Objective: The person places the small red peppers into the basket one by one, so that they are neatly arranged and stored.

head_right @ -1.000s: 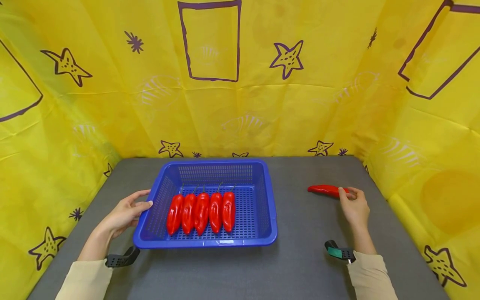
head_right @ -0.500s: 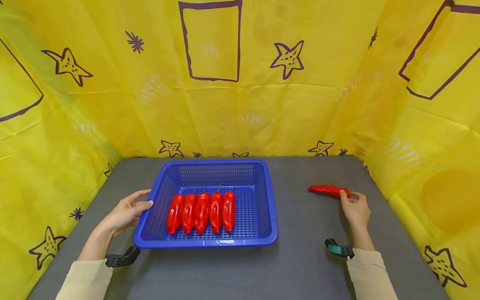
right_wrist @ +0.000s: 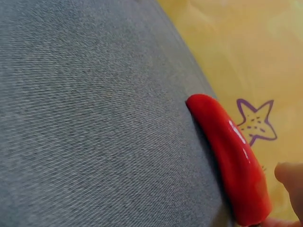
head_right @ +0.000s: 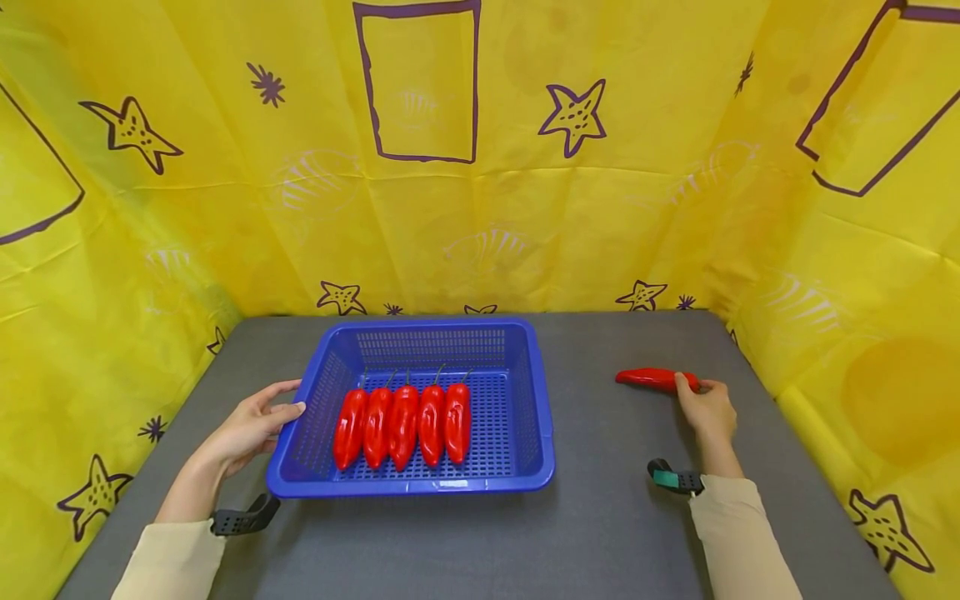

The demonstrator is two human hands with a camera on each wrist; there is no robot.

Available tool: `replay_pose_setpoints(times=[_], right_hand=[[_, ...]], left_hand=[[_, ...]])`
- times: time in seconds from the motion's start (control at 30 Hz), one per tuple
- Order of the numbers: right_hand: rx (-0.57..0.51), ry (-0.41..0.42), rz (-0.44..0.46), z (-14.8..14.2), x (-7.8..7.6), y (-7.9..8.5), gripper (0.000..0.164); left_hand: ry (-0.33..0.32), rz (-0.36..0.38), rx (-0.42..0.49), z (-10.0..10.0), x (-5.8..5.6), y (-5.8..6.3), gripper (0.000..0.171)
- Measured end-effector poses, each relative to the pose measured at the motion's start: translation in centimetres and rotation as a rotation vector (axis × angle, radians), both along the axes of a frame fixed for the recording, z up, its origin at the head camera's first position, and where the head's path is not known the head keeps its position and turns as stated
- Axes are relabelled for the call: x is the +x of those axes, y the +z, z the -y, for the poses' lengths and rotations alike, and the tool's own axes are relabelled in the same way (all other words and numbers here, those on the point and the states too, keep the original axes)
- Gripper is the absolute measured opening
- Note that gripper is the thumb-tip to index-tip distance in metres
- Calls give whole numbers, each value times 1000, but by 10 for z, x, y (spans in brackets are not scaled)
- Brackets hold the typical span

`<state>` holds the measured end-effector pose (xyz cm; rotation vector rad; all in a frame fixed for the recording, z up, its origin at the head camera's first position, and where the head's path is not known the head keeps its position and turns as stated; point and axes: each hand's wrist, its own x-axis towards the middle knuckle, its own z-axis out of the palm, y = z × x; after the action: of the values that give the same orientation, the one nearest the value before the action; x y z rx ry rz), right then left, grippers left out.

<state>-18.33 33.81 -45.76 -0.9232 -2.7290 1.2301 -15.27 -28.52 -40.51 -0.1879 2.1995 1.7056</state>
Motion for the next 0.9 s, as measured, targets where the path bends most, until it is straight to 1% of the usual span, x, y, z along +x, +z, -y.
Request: replay_pose_setpoints(times=[0.17, 0.3, 0.33, 0.53, 0.57, 0.67, 0.77, 0.9], right_hand=[[42, 28, 52, 0, -7, 2, 88], [89, 59, 76, 2, -10, 6, 87], [96, 62, 81, -1, -13, 1, 89], [81, 42, 87, -1, -20, -1, 91], [77, 41, 89, 4, -17, 4, 88], [70, 42, 103, 8, -16, 7, 88], [68, 44, 109, 9, -17, 7, 86], [60, 48, 93, 8, -20, 5, 84]], left_hand=[[3, 1, -2, 0, 0, 1, 68], [3, 2, -3, 0, 0, 1, 68], [3, 2, -4, 0, 0, 1, 68], [-1, -7, 3, 0, 0, 0, 68], [-1, -8, 6, 0, 0, 0, 68], [-1, -10, 8, 0, 0, 0, 67], [0, -10, 7, 0, 0, 0, 67], [2, -8, 3, 0, 0, 0, 67]])
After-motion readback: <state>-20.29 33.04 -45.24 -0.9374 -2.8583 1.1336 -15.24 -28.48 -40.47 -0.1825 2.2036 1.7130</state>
